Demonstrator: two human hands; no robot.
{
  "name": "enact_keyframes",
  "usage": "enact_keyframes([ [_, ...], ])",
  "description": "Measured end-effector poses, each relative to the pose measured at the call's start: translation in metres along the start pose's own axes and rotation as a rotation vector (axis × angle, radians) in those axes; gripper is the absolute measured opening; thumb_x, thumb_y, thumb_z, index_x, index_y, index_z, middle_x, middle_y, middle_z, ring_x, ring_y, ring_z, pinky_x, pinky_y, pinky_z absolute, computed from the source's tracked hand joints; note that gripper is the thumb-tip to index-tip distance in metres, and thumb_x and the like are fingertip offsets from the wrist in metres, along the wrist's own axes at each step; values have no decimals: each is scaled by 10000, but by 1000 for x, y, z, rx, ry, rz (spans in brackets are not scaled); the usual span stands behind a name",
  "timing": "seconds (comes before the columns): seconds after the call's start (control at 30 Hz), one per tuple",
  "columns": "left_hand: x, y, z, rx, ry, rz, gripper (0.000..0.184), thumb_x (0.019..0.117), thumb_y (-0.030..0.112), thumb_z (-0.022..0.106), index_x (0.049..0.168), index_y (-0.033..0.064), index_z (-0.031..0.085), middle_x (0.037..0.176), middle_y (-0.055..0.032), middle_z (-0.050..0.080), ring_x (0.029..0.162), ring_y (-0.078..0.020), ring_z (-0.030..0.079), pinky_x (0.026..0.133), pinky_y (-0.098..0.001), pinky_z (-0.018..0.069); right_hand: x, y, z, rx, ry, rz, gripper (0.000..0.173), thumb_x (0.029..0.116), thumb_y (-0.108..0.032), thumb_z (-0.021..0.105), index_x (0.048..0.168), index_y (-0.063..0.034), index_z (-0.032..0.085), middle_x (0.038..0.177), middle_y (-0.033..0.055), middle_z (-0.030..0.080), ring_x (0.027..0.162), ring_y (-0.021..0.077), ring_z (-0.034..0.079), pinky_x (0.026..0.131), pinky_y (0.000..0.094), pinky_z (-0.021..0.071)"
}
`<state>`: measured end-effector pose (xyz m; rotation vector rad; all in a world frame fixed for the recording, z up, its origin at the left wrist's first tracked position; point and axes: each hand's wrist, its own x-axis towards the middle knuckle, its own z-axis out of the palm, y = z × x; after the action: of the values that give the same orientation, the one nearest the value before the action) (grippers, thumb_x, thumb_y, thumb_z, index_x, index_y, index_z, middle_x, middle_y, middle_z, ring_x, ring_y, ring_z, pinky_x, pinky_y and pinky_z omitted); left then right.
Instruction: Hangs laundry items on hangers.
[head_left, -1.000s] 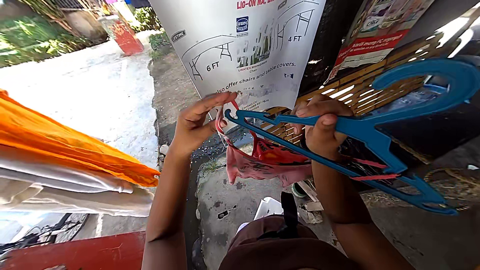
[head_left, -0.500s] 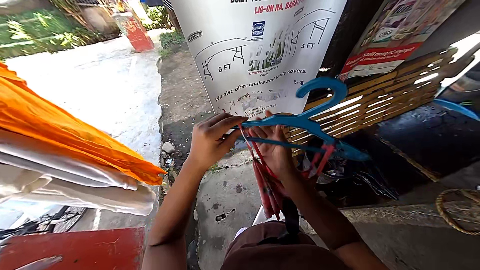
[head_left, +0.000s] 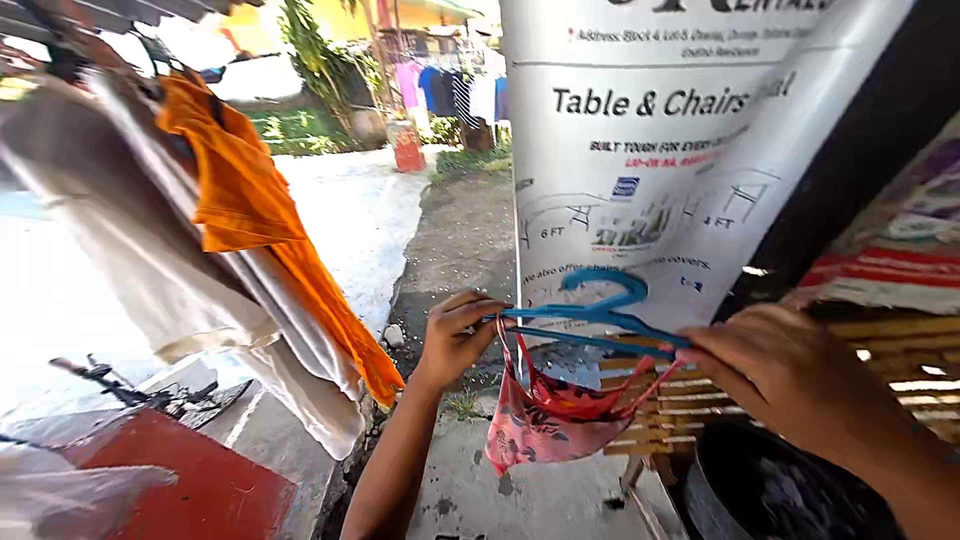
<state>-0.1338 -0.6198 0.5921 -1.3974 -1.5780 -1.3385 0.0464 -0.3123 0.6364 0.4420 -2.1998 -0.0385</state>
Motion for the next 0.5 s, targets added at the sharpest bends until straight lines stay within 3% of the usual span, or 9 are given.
enact_keyframes([
  [0.03, -2, -1, -7, 37, 30, -3, 178, 944, 146, 719, 986, -20, 767, 917, -53, 725, 787, 62, 610, 695, -85, 499, 11, 1, 3, 79, -45, -74, 497, 1072, -401, 395, 904, -59, 715, 670, 104, 650, 610, 268, 654, 567, 428, 524],
  [0.1, -5, -3, -20, 227, 118, -12, 219, 952, 226, 709, 1022, 31, 780, 950, -49, 745, 908, -19, 653, 845, -180, 519, 36, -5, 4, 173, -56, -122, 486, 1069, -379, 388, 851, -55, 677, 599, 86, 579, 509, 229, 586, 450, 356, 451],
  [0.17, -8, -1, -34, 462, 189, -65, 298, 941, 225, 695, 1172, 43, 738, 1123, -137, 719, 1100, -250, 643, 980, -460, 472, 69, -13, 1, 155, -37, -116, 459, 1055, -361, 422, 890, -34, 699, 591, 88, 582, 487, 246, 588, 425, 395, 450],
  [0.2, -9, 0, -43, 537, 203, -129, 419, 927, 214, 703, 1293, 15, 660, 1270, -214, 652, 1213, -368, 592, 1023, -584, 436, 89, -16, -2, 143, -55, -96, 413, 1040, -343, 459, 956, -30, 715, 597, 83, 588, 489, 257, 596, 433, 428, 468],
  [0.23, -13, 2, -53, 576, 215, -218, 570, 918, 232, 720, 1405, -15, 557, 1402, -280, 552, 1308, -445, 518, 1059, -644, 403, 110, -20, -5, 142, -99, -68, 339, 1027, -295, 515, 1050, -22, 715, 609, 99, 601, 498, 291, 609, 452, 482, 483],
  [0.27, -19, 5, -62, 580, 235, -324, 686, 910, 258, 734, 1478, -26, 474, 1499, -311, 450, 1387, -471, 437, 1100, -649, 373, 133, -24, -9, 140, -169, -34, 277, 1036, -245, 568, 1141, -21, 692, 641, 130, 619, 534, 337, 624, 494, 536, 496],
  [0.33, -40, 10, -76, 545, 292, -514, 743, 899, 284, 737, 1493, -50, 443, 1554, -340, 363, 1452, -483, 350, 1143, -630, 339, 182, -36, -13, 107, -257, 33, 263, 1053, -212, 588, 1227, -23, 645, 719, 210, 651, 643, 442, 653, 585, 616, 499],
  [0.43, -98, 12, -83, 481, 362, -719, 673, 904, 278, 706, 1427, -93, 498, 1524, -350, 393, 1438, -470, 368, 1131, -595, 364, 251, -50, -9, 38, -272, 102, 303, 1088, -221, 513, 1240, 24, 610, 897, 329, 665, 869, 567, 659, 713, 699, 486],
  [0.5, -144, 14, -82, 416, 354, -854, 633, 899, 239, 710, 1397, -101, 520, 1518, -364, 385, 1427, -492, 368, 1132, -584, 376, 294, -60, -6, -1, -258, 160, 319, 1092, -194, 494, 1244, 73, 578, 1036, 375, 646, 1016, 595, 631, 808, 717, 474],
])
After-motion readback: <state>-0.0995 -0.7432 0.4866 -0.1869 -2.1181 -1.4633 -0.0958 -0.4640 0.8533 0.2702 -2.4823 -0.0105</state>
